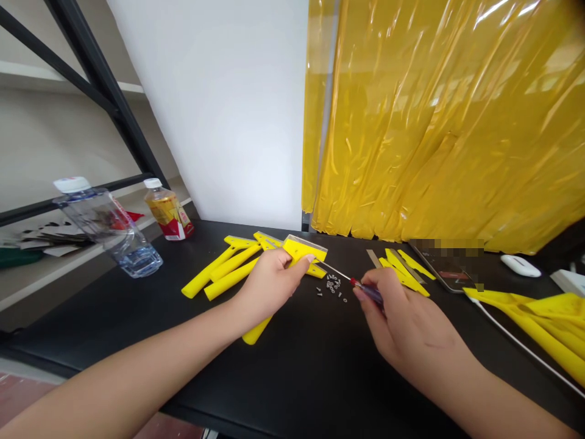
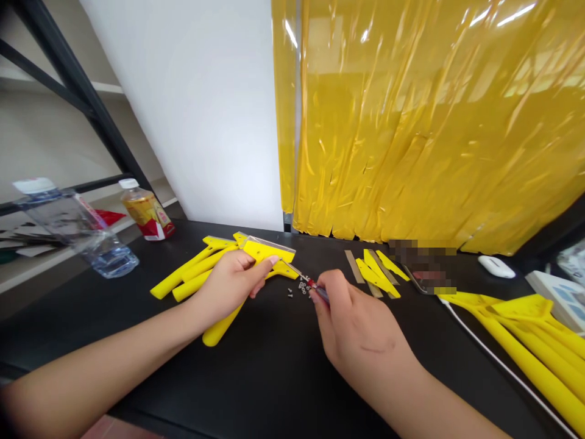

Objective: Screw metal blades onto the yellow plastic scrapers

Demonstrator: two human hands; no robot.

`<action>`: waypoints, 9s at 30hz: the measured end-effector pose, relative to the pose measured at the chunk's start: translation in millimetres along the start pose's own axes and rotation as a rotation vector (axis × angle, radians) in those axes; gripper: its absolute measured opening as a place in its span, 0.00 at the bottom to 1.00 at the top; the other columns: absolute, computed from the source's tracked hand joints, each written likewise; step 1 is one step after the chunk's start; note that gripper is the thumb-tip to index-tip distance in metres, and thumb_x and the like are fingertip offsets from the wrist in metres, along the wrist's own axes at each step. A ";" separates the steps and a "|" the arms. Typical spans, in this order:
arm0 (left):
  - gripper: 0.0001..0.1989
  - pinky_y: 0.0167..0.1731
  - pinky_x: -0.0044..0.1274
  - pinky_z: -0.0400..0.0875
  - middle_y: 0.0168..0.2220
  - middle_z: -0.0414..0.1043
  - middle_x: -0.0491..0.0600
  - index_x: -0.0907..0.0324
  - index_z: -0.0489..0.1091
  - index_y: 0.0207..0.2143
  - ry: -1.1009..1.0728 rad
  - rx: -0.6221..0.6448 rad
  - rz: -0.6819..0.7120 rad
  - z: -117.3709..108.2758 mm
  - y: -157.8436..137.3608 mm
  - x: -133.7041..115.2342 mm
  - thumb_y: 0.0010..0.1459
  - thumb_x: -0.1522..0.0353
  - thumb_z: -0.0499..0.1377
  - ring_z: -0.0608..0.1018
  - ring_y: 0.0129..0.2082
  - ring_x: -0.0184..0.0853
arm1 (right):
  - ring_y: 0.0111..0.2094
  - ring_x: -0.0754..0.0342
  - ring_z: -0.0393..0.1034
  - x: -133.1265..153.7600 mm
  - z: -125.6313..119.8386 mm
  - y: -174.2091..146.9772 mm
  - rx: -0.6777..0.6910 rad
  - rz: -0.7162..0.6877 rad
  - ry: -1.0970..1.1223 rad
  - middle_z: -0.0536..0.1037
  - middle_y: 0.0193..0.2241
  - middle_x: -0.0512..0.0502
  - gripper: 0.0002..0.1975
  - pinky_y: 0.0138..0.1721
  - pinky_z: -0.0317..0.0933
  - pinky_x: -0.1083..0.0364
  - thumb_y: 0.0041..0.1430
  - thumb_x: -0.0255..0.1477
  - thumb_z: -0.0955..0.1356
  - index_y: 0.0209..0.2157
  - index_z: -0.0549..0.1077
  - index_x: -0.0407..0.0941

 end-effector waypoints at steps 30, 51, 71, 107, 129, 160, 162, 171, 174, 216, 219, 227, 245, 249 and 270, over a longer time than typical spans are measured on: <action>0.29 0.20 0.26 0.49 0.17 0.53 0.41 0.55 0.54 0.19 0.110 -0.047 0.047 1.2 -2.9 2.5 0.64 0.48 0.58 0.58 0.18 0.29 | 0.18 0.58 0.58 -7.1 50.7 -11.7 0.542 0.696 1.148 0.62 0.19 0.58 0.19 0.21 0.61 0.58 0.72 0.46 0.59 0.32 0.66 0.47; 0.11 0.24 0.21 0.69 0.29 0.76 0.50 0.62 0.70 0.40 -0.567 0.181 -0.134 12.1 10.6 10.4 0.67 0.62 0.59 0.72 0.23 0.29 | 0.32 0.49 0.69 -42.7 79.3 -12.0 0.494 0.327 0.466 0.77 0.31 0.48 0.05 0.36 0.55 0.51 0.63 0.32 0.66 0.35 0.75 0.49; 0.18 0.16 0.16 0.66 0.32 0.74 0.47 0.60 0.70 0.37 -0.441 0.793 -0.096 50.3 -40.9 -2.3 0.68 0.53 0.59 0.70 0.19 0.23 | 0.32 0.53 0.73 -8.7 60.8 -18.8 0.616 0.958 1.682 0.80 0.31 0.44 0.15 0.35 0.63 0.56 0.59 0.40 0.76 0.39 0.79 0.43; 0.16 0.19 0.19 0.72 0.37 0.75 0.48 0.58 0.69 0.46 -0.680 0.316 -0.089 19.8 10.2 10.2 0.63 0.59 0.66 0.81 0.29 0.32 | 0.26 0.56 0.59 -80.2 82.2 -6.5 0.214 0.835 1.133 0.71 0.27 0.53 0.23 0.26 0.54 0.55 0.56 0.45 0.76 0.49 0.75 0.49; 0.16 0.19 0.18 0.72 0.38 0.79 0.51 0.57 0.69 0.41 -0.747 0.293 -0.131 22.7 9.4 16.7 0.60 0.58 0.68 0.85 0.34 0.38 | 0.31 0.55 0.65 -103.2 93.7 -4.1 0.067 0.911 1.292 0.75 0.29 0.48 0.22 0.36 0.64 0.53 0.49 0.48 0.80 0.30 0.77 0.45; 0.11 0.26 0.21 0.77 0.48 0.80 0.56 0.59 0.72 0.45 -0.743 0.265 -0.188 25.3 7.7 21.9 0.67 0.61 0.62 0.85 0.37 0.37 | 0.34 0.54 0.68 -99.2 77.1 -0.1 0.086 0.763 1.160 0.75 0.32 0.49 0.17 0.39 0.64 0.53 0.60 0.46 0.75 0.33 0.76 0.46; 0.11 0.26 0.21 0.77 0.47 0.80 0.56 0.60 0.72 0.45 -0.740 0.271 -0.184 25.7 7.7 22.0 0.67 0.61 0.62 0.85 0.38 0.37 | 0.35 0.54 0.68 -96.9 67.9 2.4 0.064 0.714 1.106 0.75 0.33 0.49 0.16 0.41 0.64 0.52 0.61 0.45 0.75 0.33 0.76 0.46; 0.11 0.26 0.21 0.77 0.47 0.79 0.56 0.60 0.72 0.45 -0.733 0.269 -0.197 27.4 7.9 24.6 0.67 0.61 0.62 0.85 0.38 0.38 | 0.35 0.52 0.67 -89.0 58.4 6.8 0.084 0.536 0.920 0.74 0.30 0.50 0.15 0.40 0.59 0.52 0.63 0.44 0.73 0.31 0.74 0.47; 0.11 0.26 0.21 0.77 0.47 0.79 0.56 0.60 0.73 0.45 -0.732 0.270 -0.196 27.5 8.1 25.4 0.67 0.61 0.62 0.85 0.37 0.38 | 0.35 0.52 0.67 -89.3 59.3 6.7 0.087 0.525 0.896 0.74 0.30 0.50 0.15 0.39 0.59 0.52 0.64 0.43 0.72 0.30 0.74 0.47; 0.15 0.27 0.24 0.81 0.40 0.81 0.55 0.61 0.74 0.40 -0.700 0.463 -0.308 44.2 -8.4 25.3 0.62 0.58 0.68 0.85 0.35 0.39 | 0.41 0.49 0.75 -35.5 -12.1 1.0 -0.190 0.124 0.721 0.80 0.39 0.48 0.11 0.43 0.66 0.50 0.64 0.24 0.72 0.46 0.78 0.53; 0.15 0.27 0.24 0.81 0.40 0.81 0.56 0.61 0.74 0.40 -0.710 0.470 -0.309 44.6 -10.0 24.4 0.61 0.58 0.68 0.85 0.34 0.39 | 0.41 0.48 0.75 -37.4 -7.0 0.0 -0.164 0.147 0.717 0.80 0.39 0.48 0.11 0.43 0.66 0.49 0.65 0.26 0.72 0.46 0.78 0.54; 0.13 0.26 0.23 0.80 0.37 0.79 0.52 0.60 0.73 0.39 -0.673 0.469 -0.307 48.0 -11.5 22.2 0.63 0.60 0.66 0.85 0.34 0.39 | 0.43 0.49 0.75 -37.9 -2.4 -0.3 -0.135 0.158 0.710 0.80 0.40 0.48 0.11 0.44 0.67 0.49 0.65 0.26 0.72 0.46 0.78 0.54; 0.15 0.26 0.23 0.79 0.35 0.79 0.52 0.60 0.73 0.38 -0.616 0.441 -0.249 46.6 -11.8 19.5 0.61 0.57 0.67 0.84 0.34 0.38 | 0.39 0.48 0.74 -23.6 -10.7 4.2 -0.076 -0.066 0.532 0.79 0.37 0.47 0.08 0.41 0.69 0.47 0.66 0.26 0.72 0.43 0.72 0.51; 0.15 0.26 0.23 0.79 0.34 0.79 0.51 0.59 0.73 0.36 -0.525 0.392 -0.168 42.7 -7.9 18.8 0.62 0.56 0.65 0.85 0.35 0.40 | 0.33 0.50 0.71 -13.8 -14.3 5.9 0.007 -0.139 0.276 0.76 0.33 0.47 0.05 0.36 0.65 0.49 0.68 0.30 0.70 0.40 0.68 0.49; 0.09 0.24 0.23 0.74 0.30 0.75 0.46 0.56 0.70 0.34 -0.331 0.168 0.027 20.9 0.3 14.9 0.64 0.60 0.61 0.82 0.32 0.38 | 0.25 0.51 0.73 6.8 -5.7 -1.4 -0.013 -0.181 0.019 0.77 0.29 0.47 0.03 0.28 0.58 0.51 0.73 0.30 0.63 0.42 0.66 0.46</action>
Point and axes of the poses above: each hand's wrist, its own y-axis towards the middle knuckle, its own z-axis out of the palm, x = y × z, the point moved 5 cm from there along y, towards the middle knuckle
